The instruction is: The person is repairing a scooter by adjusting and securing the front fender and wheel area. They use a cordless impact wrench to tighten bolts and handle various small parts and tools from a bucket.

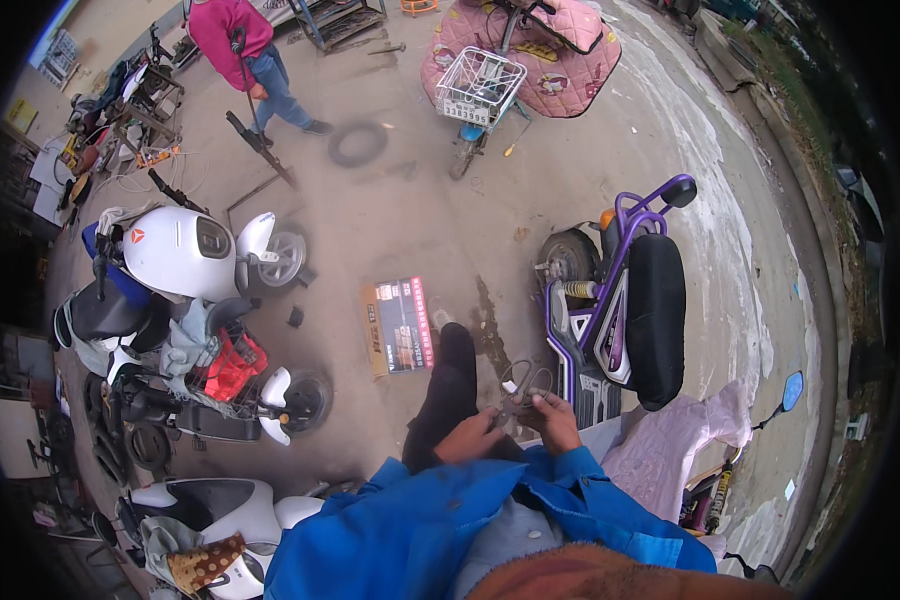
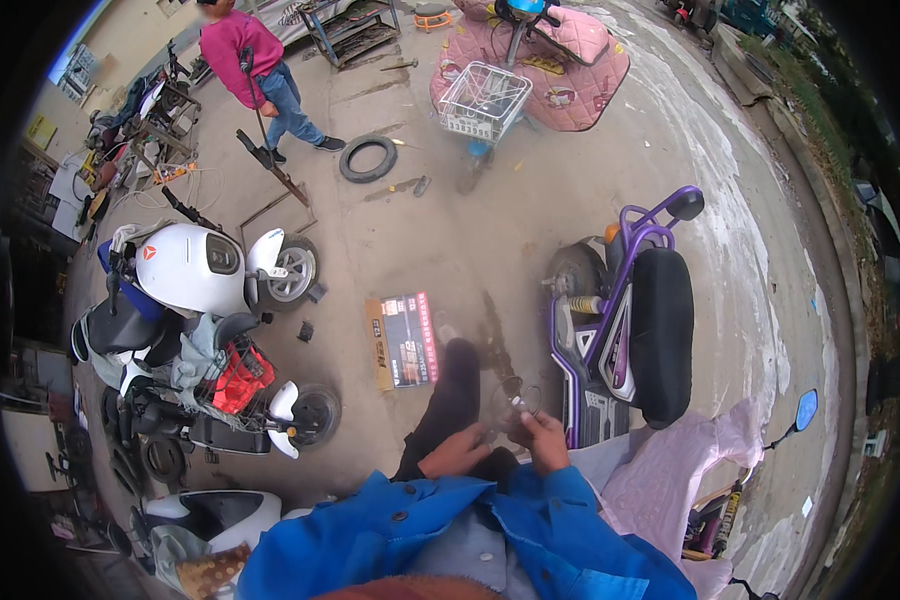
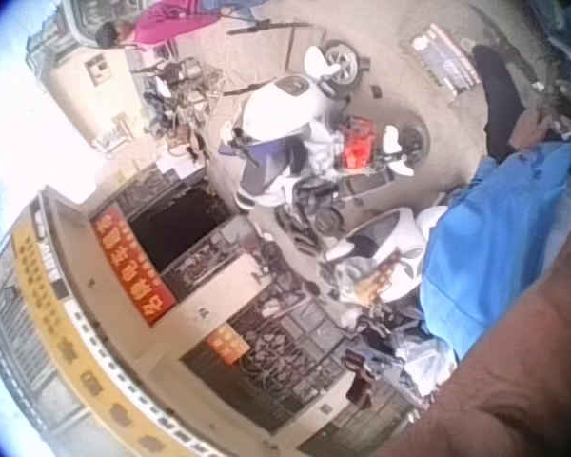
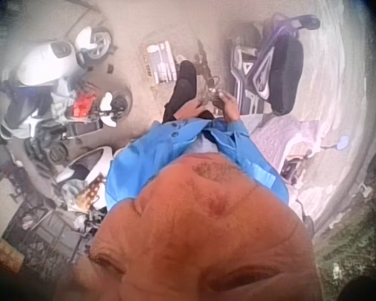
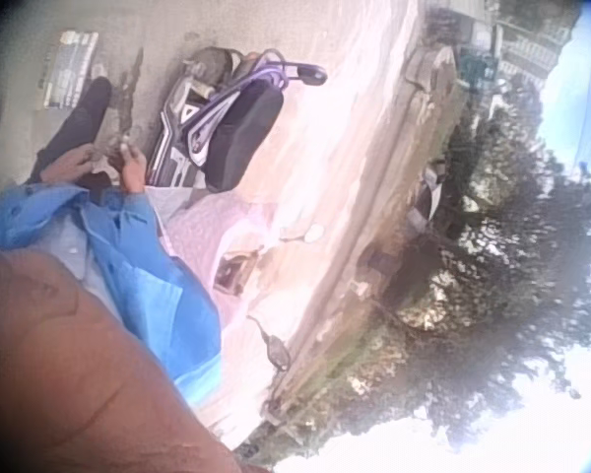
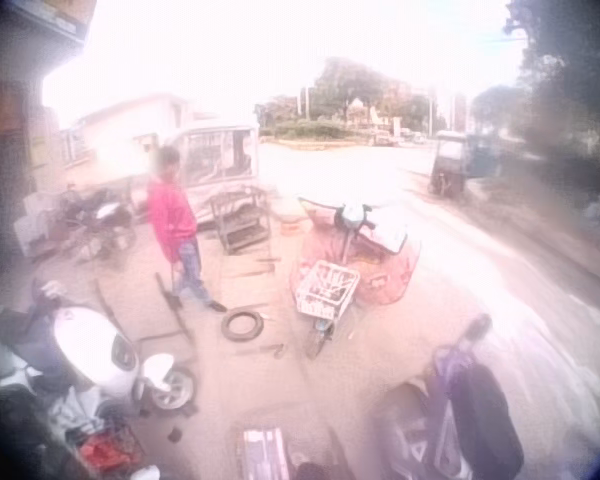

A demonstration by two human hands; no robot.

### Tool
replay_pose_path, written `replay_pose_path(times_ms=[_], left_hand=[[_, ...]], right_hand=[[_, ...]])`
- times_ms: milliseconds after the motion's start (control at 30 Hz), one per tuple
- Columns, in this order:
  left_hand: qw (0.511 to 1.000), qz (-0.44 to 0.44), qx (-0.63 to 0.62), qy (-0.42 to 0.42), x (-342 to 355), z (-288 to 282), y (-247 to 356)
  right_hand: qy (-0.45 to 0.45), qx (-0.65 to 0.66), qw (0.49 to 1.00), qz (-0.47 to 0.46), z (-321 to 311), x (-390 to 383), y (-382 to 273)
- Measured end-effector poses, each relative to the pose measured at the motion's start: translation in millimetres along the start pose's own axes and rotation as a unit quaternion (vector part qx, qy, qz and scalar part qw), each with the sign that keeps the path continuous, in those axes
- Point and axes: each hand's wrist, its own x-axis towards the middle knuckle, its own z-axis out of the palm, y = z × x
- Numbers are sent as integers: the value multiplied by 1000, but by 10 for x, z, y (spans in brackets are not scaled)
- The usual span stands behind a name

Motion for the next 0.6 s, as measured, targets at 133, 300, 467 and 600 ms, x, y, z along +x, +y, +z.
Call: replay_pose_path(times_ms=[133, 300, 467, 600], left_hand=[[999, -15, 5, -37, 735, -776, 273], [999, -23, -8, 36, 1507, -1964, 485], [993, -55, -11, 100, 1886, -3263, 712], [985, -23, -21, 170, 2261, -3989, 676]], right_hand=[[0, -3, 1000, -21, 381, 580, -674], [-38, -27, 999, 1, 1359, 1533, -1626], [-147, -9, 989, 31, 2436, 2441, -2276], [-213, -49, 975, 32, 3065, 3146, -2712]])
